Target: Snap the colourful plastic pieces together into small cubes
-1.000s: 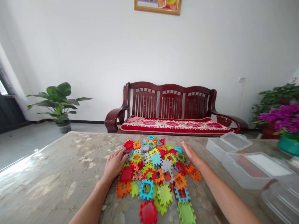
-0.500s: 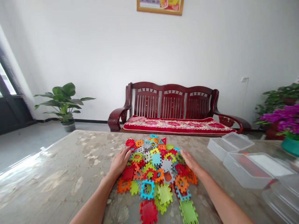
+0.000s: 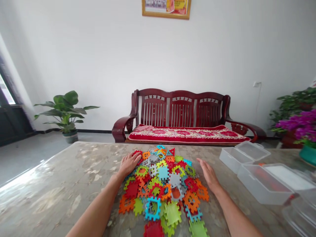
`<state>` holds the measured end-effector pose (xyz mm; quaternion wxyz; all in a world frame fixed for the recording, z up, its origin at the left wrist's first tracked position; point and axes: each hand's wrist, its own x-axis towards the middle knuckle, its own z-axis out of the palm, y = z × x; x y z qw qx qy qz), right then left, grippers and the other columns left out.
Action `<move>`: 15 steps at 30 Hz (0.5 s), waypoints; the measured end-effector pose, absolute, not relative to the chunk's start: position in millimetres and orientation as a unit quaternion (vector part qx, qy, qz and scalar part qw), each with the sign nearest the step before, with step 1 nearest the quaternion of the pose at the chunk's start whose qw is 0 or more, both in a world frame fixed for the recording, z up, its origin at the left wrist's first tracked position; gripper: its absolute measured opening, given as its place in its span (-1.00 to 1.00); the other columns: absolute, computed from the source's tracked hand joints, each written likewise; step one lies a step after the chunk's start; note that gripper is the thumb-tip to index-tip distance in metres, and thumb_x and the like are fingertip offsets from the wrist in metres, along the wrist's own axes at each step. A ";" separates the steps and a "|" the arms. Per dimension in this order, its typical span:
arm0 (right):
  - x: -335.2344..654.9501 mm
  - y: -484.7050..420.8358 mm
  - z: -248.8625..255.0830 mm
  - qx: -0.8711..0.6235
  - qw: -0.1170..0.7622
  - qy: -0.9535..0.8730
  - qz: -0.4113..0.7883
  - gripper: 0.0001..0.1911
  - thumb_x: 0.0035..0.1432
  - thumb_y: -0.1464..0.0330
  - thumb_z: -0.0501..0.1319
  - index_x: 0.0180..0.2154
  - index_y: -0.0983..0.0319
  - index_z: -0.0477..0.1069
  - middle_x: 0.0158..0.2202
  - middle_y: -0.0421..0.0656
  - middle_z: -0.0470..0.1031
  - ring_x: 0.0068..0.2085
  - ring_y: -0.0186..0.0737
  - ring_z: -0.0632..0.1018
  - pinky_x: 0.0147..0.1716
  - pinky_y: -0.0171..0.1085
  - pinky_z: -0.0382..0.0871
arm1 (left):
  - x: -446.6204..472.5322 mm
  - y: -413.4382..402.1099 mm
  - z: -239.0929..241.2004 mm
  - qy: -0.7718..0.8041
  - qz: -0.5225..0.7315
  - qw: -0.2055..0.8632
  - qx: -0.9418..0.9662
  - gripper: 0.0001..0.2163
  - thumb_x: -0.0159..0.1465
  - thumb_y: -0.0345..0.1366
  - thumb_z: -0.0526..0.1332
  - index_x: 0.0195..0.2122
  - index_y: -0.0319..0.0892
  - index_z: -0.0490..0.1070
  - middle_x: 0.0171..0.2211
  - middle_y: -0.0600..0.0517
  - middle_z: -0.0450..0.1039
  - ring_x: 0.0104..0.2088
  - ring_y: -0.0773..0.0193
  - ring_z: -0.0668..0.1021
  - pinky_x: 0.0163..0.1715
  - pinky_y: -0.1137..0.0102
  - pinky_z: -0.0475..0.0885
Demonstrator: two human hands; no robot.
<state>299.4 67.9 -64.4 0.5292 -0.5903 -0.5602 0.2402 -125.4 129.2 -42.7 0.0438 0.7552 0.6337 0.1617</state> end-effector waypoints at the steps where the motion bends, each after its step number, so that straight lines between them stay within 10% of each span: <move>1: 298.6 68.8 -65.1 -0.589 0.524 -0.568 0.238 -0.29 0.12 -0.16 -0.04 0.01 0.20 0.45 0.12 -0.03 0.41 0.18 -0.01 0.35 0.23 -0.04 0.11 | -124.3 129.0 -43.5 0.635 0.156 0.044 0.755 -0.59 0.34 -0.12 -0.13 0.17 0.17 0.26 0.22 0.12 0.27 0.23 0.13 0.23 0.20 0.07 0.08; 15: 286.5 72.9 -62.5 -0.563 0.446 -0.657 0.228 -0.35 0.17 -0.14 -0.08 -0.06 0.14 0.51 0.08 -0.11 0.46 0.16 -0.04 0.37 0.24 0.01 0.07 | -105.8 146.6 -17.1 0.626 0.139 0.053 0.765 -0.50 0.34 -0.05 -0.22 0.08 -0.03 0.40 0.17 -0.01 0.34 0.23 0.09 0.26 0.19 0.19 0.12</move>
